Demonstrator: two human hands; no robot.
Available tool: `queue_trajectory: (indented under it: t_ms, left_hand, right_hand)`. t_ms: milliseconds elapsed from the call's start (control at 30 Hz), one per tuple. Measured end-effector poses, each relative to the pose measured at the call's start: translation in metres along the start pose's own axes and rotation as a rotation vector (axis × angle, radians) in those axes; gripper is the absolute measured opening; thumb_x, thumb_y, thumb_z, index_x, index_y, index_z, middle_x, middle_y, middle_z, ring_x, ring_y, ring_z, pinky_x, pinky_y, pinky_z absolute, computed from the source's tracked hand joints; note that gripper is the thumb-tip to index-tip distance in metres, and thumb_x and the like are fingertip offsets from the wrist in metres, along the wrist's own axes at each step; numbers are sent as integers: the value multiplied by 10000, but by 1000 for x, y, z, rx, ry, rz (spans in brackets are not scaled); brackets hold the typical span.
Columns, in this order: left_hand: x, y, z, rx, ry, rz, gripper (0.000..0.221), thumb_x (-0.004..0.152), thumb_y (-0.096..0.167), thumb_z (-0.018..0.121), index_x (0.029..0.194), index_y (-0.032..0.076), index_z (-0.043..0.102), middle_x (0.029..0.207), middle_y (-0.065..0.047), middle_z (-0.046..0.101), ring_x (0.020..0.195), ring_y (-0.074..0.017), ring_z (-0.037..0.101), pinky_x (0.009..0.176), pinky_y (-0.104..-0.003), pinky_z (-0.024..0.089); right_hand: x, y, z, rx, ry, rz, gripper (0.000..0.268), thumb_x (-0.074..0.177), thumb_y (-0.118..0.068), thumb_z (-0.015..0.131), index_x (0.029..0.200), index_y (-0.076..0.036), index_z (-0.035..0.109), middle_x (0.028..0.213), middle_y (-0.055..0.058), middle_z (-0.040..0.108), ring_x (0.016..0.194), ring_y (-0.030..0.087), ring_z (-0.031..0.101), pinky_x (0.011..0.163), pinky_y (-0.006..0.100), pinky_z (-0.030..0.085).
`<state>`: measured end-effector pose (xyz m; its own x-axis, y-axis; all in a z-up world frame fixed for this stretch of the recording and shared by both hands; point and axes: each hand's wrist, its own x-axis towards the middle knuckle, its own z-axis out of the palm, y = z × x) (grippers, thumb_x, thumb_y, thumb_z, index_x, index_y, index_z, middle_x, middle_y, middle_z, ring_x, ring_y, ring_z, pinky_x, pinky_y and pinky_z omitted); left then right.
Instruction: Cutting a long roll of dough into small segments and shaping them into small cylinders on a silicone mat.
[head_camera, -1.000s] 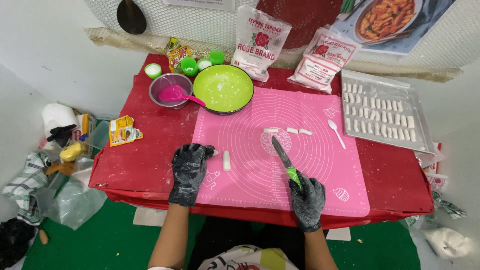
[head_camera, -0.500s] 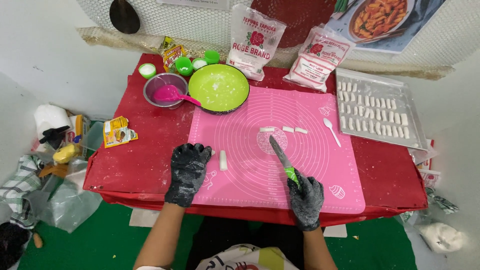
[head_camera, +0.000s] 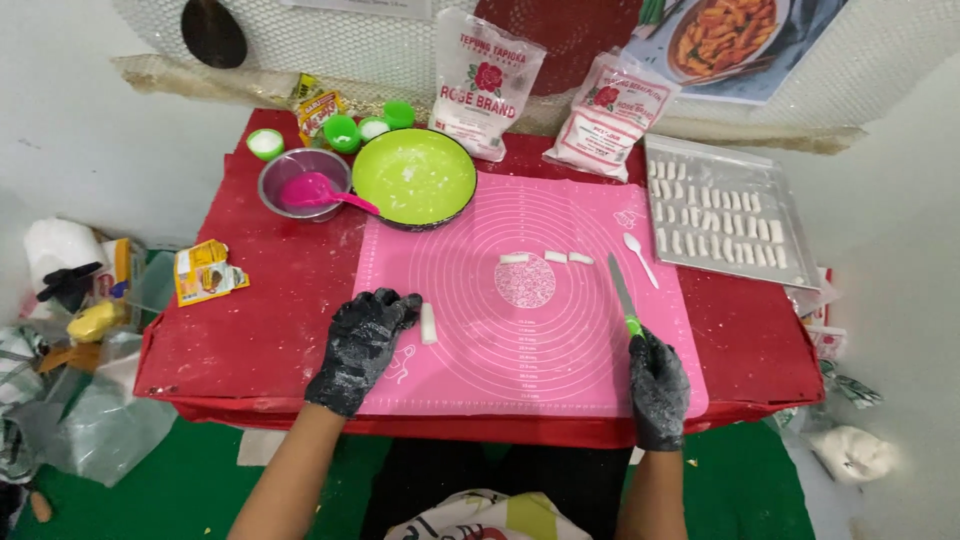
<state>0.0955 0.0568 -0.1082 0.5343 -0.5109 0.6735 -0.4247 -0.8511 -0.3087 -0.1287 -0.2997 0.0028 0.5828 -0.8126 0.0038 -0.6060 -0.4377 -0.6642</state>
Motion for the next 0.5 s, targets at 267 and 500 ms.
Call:
queue_trajectory:
  t_ms: [267,500]
  left_hand:
    - [6,-23,-2,-334,-133,36,337,975,292,535,1285,275,668,1077,-49,673,954,-284,672,780,-415,581]
    - [21,-29,-29,-444,-225,-1,296,1016,272,507,1245,344,680,996,2,674,912,-250,682,763,-395,578]
  right_hand:
    - [11,-7,-28,-319,-43,-25,472,1001,-569,538,1397,-337,650,1181,159,694,1158,444,643,1027,566,521]
    - [32,-12,-25,-625,-53,-82,488,1000,-628,500,1373,-359,666,1110,114,727,1112,367,709,935,512,582]
